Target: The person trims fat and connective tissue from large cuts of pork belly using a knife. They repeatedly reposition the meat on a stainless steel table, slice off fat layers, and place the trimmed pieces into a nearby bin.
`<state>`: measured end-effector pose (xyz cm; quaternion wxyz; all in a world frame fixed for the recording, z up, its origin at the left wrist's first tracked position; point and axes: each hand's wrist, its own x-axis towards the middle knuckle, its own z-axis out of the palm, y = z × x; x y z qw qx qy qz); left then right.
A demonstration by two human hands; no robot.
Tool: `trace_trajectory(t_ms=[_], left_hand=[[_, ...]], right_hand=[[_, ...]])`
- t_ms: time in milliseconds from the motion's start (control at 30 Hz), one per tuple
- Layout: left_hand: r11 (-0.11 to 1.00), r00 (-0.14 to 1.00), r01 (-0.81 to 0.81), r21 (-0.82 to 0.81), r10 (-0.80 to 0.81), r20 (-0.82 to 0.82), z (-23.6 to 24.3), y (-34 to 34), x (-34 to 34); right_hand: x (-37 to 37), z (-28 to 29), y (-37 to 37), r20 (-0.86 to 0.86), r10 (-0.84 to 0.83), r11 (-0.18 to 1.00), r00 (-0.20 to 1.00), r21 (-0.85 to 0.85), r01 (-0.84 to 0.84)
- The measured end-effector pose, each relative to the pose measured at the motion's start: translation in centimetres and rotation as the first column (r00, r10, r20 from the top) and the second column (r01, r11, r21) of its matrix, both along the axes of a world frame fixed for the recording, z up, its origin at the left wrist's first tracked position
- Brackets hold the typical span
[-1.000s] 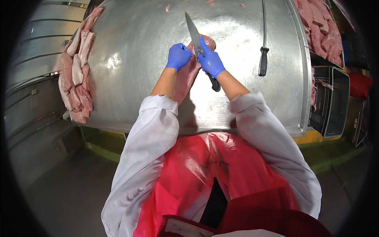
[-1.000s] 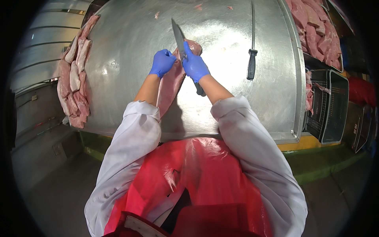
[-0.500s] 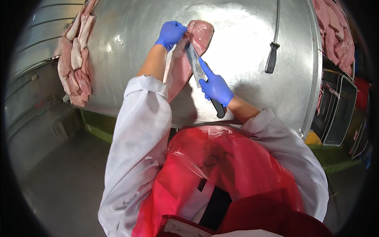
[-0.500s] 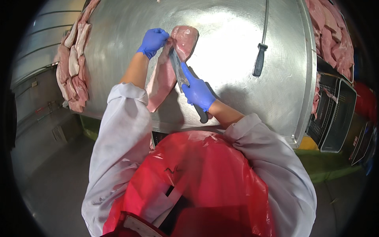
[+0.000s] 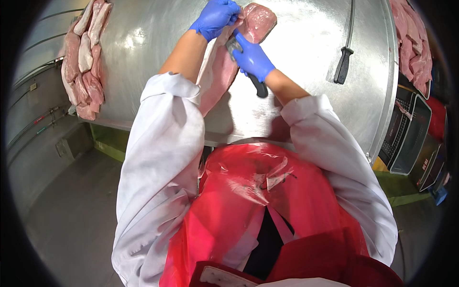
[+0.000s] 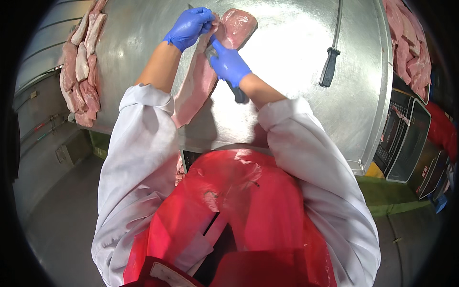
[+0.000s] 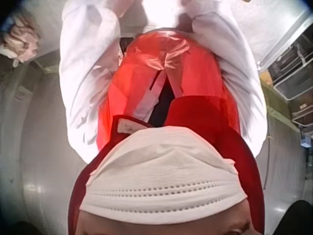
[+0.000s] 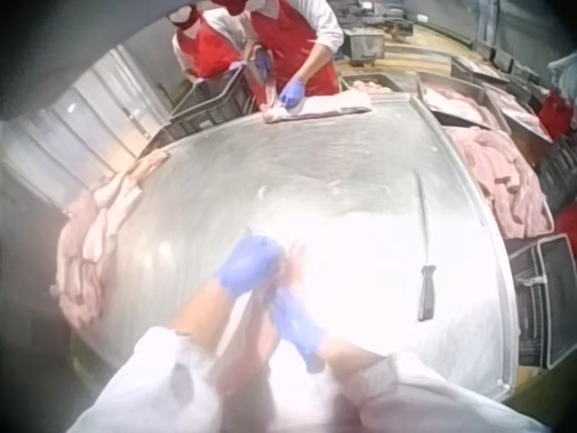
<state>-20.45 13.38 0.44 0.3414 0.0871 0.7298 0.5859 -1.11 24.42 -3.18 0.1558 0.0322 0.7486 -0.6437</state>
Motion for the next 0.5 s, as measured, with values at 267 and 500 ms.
trace_trajectory(t_ms=[267,500], left_hand=[[0.977,0.945,0.212,-0.013,-0.208,-0.254,-0.3,-1.8,-1.3],[0.816,0.942,-0.129,0.563,-0.076,0.327,0.1,-3.3,-2.4]], right_hand=[[-1.6,-1.8,-2.1,0.111,-0.028,0.994,0.993,-0.102,0.040],[7.0,0.0,-5.1,0.064,0.080,0.962,0.995,0.257,-0.094]])
